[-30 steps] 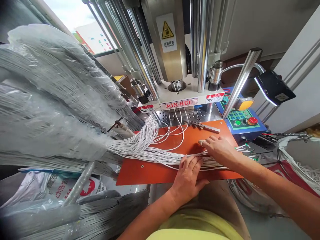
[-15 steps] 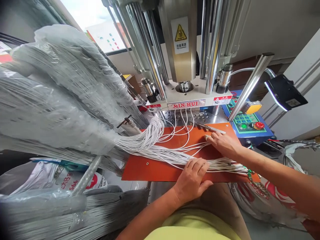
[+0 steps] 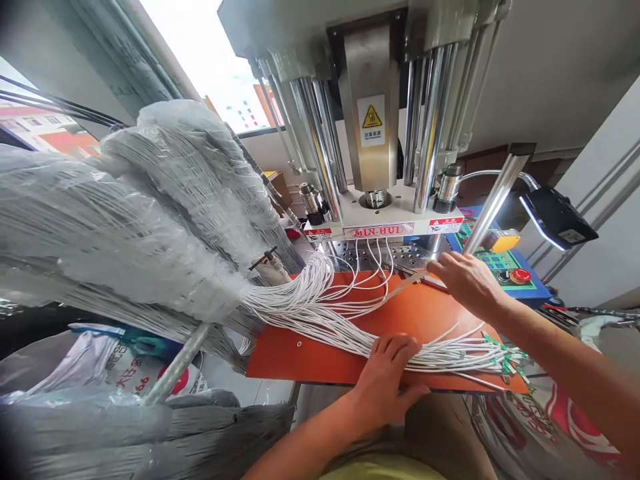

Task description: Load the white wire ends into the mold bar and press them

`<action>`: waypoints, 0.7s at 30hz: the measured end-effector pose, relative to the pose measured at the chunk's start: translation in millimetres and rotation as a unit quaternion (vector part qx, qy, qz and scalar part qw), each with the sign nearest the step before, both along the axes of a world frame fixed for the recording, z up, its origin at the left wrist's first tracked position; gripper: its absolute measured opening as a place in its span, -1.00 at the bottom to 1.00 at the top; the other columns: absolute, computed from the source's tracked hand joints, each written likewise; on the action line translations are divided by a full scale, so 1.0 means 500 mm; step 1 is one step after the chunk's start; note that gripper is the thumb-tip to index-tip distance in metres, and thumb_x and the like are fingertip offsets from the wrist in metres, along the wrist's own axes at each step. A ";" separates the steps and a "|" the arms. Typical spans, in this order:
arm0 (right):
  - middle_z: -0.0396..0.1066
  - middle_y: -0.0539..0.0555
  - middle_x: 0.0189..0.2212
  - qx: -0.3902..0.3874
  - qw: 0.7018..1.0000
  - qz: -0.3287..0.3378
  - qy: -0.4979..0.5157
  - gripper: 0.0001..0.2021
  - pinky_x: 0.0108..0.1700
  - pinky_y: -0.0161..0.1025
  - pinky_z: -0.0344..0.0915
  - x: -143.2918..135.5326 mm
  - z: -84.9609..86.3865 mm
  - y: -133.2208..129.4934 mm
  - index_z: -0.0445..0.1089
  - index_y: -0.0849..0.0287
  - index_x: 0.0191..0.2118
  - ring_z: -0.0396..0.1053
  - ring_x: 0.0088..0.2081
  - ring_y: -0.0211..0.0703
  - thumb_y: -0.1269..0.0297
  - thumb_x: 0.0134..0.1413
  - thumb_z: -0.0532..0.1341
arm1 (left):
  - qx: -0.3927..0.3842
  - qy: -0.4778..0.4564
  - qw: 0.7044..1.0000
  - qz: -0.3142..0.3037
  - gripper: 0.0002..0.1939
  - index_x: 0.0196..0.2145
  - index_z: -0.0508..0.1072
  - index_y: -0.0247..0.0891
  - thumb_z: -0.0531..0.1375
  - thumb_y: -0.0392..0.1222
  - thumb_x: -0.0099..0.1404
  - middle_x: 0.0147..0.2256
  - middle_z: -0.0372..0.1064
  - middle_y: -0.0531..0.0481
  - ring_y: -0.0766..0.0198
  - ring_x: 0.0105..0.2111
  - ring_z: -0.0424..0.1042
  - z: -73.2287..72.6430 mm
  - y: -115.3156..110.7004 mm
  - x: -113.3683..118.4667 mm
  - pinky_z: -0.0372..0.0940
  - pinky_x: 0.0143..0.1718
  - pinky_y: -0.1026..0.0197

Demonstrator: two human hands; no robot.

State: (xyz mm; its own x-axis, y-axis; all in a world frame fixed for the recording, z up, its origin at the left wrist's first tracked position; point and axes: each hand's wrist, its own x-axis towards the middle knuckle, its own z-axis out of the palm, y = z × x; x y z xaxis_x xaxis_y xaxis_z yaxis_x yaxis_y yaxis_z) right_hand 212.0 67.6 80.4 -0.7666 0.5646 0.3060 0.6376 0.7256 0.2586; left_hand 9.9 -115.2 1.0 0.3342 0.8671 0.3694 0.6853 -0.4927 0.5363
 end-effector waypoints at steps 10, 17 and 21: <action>0.42 0.13 -0.07 -0.078 0.987 0.122 0.073 -0.71 0.04 0.04 0.13 -0.005 0.000 -0.075 0.35 0.04 0.00 0.31 -0.01 -0.02 0.40 0.24 0.04 | -0.349 -0.317 0.881 -0.042 -0.29 0.26 0.04 -0.24 0.16 0.07 0.26 -0.45 0.35 0.05 0.33 -0.49 0.31 0.088 0.181 0.028 0.23 -0.43 0.26; 0.13 0.19 0.25 -0.284 0.893 -0.049 0.345 -0.34 0.05 -0.02 0.31 0.093 -0.097 -0.073 -0.14 -0.01 0.35 0.20 0.18 0.05 0.11 0.20 0.10 | -0.436 -0.398 0.799 -0.111 -0.38 -0.02 0.34 -0.35 0.19 0.24 0.19 -0.61 0.15 0.18 0.48 -0.65 0.02 0.074 0.181 0.028 -0.10 -0.61 0.36; 0.29 0.08 0.15 -0.259 0.903 -0.108 0.324 -0.56 -0.06 -0.16 0.34 0.121 -0.101 -0.105 0.16 -0.09 0.24 0.38 0.00 -0.05 0.12 0.26 0.02 | -0.440 -0.342 0.825 -0.098 -0.34 -0.03 0.37 -0.39 0.17 0.27 0.19 -0.63 0.14 0.17 0.49 -0.68 0.01 0.093 0.203 0.026 -0.12 -0.65 0.36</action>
State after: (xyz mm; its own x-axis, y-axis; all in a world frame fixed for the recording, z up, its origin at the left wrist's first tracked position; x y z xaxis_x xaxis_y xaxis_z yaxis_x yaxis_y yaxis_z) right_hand 272.7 14.8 29.8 -0.3771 0.8754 0.3024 0.6741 0.4833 -0.5586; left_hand 23.1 -13.6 47.6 0.4740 0.8543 -0.2133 0.0287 0.2271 0.9735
